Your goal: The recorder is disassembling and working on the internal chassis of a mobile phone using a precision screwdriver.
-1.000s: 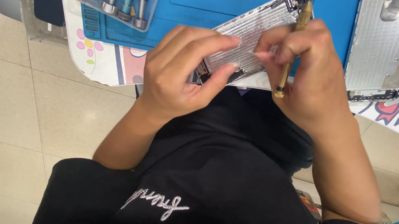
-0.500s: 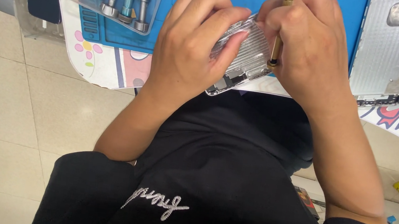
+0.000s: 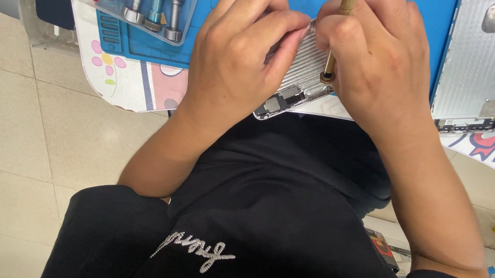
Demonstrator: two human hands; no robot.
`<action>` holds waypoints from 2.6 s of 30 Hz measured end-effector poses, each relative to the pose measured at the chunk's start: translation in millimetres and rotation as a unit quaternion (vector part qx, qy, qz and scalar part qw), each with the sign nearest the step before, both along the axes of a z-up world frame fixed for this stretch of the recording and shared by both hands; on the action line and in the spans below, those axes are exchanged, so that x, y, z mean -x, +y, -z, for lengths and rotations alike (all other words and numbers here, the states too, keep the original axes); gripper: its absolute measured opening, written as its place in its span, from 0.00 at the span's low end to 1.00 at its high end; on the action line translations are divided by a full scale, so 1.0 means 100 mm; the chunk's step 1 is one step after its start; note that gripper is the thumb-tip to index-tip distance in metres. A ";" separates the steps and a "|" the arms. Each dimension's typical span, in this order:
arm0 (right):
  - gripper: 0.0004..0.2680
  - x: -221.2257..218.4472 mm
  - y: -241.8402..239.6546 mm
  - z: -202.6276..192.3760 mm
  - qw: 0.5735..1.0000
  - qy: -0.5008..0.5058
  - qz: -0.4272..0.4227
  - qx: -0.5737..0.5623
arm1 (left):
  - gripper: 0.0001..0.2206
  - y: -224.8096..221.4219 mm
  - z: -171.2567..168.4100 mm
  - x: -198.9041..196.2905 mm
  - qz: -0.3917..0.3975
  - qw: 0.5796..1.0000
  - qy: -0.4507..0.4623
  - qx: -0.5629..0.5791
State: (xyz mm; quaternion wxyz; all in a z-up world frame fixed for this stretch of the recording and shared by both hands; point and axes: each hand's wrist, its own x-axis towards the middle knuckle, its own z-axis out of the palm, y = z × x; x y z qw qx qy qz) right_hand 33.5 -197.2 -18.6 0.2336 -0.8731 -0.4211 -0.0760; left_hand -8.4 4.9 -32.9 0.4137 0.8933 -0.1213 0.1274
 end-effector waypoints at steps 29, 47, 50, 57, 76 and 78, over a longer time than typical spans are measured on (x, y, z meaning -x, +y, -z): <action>0.05 0.33 -0.23 0.16 0.945 0.177 0.127 -0.243 | 0.09 -0.03 -0.03 -0.08 0.009 1.000 -0.004 0.002; 0.09 0.31 -0.24 0.20 0.963 0.138 0.099 -0.211 | 0.09 -0.02 0.03 -0.09 0.013 1.000 -0.005 0.004; 0.10 0.31 -0.24 0.20 0.963 0.138 0.101 -0.208 | 0.09 -0.02 0.03 -0.09 0.017 1.000 -0.010 0.001; 0.09 0.32 -0.26 0.22 0.963 0.141 0.089 -0.212 | 0.09 -0.01 0.03 -0.09 0.018 1.000 -0.008 0.007; 0.06 0.40 -0.23 0.20 0.954 0.163 0.122 -0.218 | 0.09 0.00 0.03 -0.08 0.018 1.000 -0.013 0.008; 0.06 0.38 -0.20 0.16 0.956 0.151 0.120 -0.219 | 0.09 0.00 0.03 -0.08 0.018 1.000 -0.009 0.009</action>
